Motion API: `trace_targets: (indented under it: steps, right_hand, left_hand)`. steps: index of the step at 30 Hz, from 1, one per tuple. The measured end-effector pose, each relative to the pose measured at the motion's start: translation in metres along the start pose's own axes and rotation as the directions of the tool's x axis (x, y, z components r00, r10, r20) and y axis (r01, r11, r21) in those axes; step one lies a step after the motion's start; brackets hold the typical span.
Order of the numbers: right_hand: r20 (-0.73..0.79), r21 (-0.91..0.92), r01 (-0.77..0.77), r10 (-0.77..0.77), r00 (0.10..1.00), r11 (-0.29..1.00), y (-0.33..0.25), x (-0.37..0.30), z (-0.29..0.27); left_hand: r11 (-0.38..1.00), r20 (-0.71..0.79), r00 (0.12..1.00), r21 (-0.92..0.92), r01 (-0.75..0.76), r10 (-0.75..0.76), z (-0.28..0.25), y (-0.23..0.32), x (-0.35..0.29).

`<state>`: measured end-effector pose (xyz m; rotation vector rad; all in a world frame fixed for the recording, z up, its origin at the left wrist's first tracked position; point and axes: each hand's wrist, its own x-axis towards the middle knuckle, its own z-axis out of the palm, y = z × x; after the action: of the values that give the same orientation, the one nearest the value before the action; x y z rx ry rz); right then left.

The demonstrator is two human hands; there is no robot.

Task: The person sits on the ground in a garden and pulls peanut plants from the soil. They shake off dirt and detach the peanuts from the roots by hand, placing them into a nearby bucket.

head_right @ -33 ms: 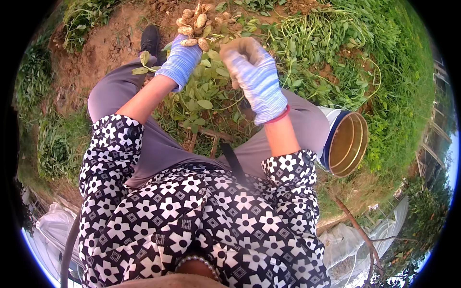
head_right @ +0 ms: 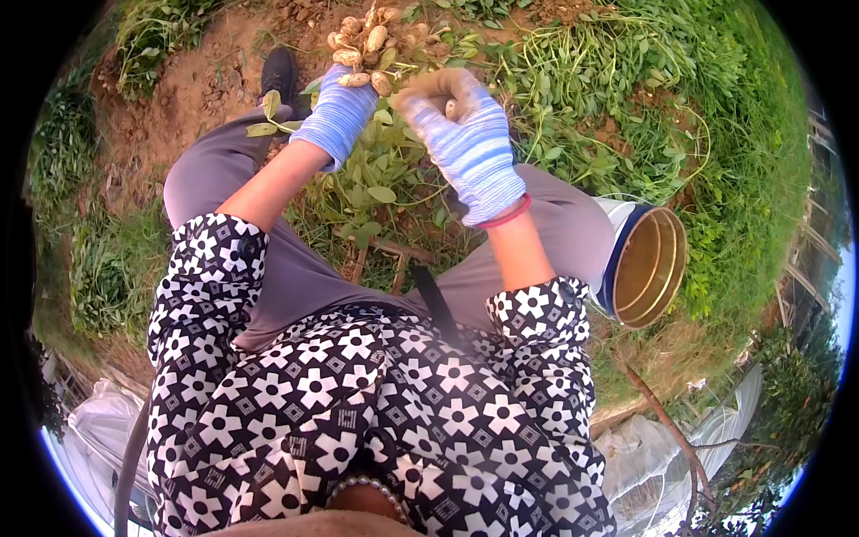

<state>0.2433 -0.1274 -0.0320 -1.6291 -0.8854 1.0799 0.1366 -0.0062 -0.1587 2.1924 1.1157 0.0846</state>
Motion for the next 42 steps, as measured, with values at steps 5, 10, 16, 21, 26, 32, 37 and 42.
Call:
trace_targets:
  steps: [5, 10, 16, 21, 26, 32, 37, 42]
  right_hand:
    - [-0.057, -0.527, 0.253, -0.33, 0.942, 0.811, 0.024, 0.016, 0.011]
    - [0.023, -0.582, 0.247, -0.288, 0.957, 0.775, 0.033, 0.022, 0.013]
    - [-0.139, -0.307, -0.039, -0.004, 0.99, 0.951, 0.025, 0.017, 0.02]
    - [-0.029, -0.022, -0.145, 0.145, 0.989, 0.989, 0.028, 0.021, 0.014]
    - [0.06, -0.002, -0.114, 0.114, 0.992, 0.993, 0.003, 0.004, 0.023]
    - [0.409, 0.558, -0.273, 0.027, 0.912, 0.784, -0.014, -0.033, -0.003]
    - [0.117, 0.561, -0.21, 0.174, 0.978, 0.801, -0.001, -0.015, 0.006]
    - [0.013, 0.283, -0.376, 0.388, 0.921, 0.882, 0.018, 0.005, 0.018]
  left_hand:
    - [0.906, 0.031, 0.999, -0.423, 0.026, -0.014, 0.0, 0.028, -0.011]
    - [0.884, -0.243, 0.962, -0.413, -0.217, 0.123, 0.025, 0.011, -0.003]
    - [0.974, -0.25, 0.956, -0.123, -0.189, 0.154, 0.007, 0.019, -0.01]
    - [0.905, -0.242, 0.97, -0.412, -0.11, 0.008, 0.019, 0.012, -0.002]
    - [0.965, -0.162, 0.983, -0.259, 0.039, -0.084, 0.018, 0.009, -0.004]
    - [0.984, -0.347, 0.935, -0.176, 0.012, -0.074, -0.011, 0.01, -0.002]
    - [0.979, -0.13, 0.977, -0.132, 0.154, -0.171, -0.023, 0.029, -0.014]
    - [0.993, -0.2, 0.974, -0.07, 0.092, -0.104, -0.014, 0.036, -0.018]
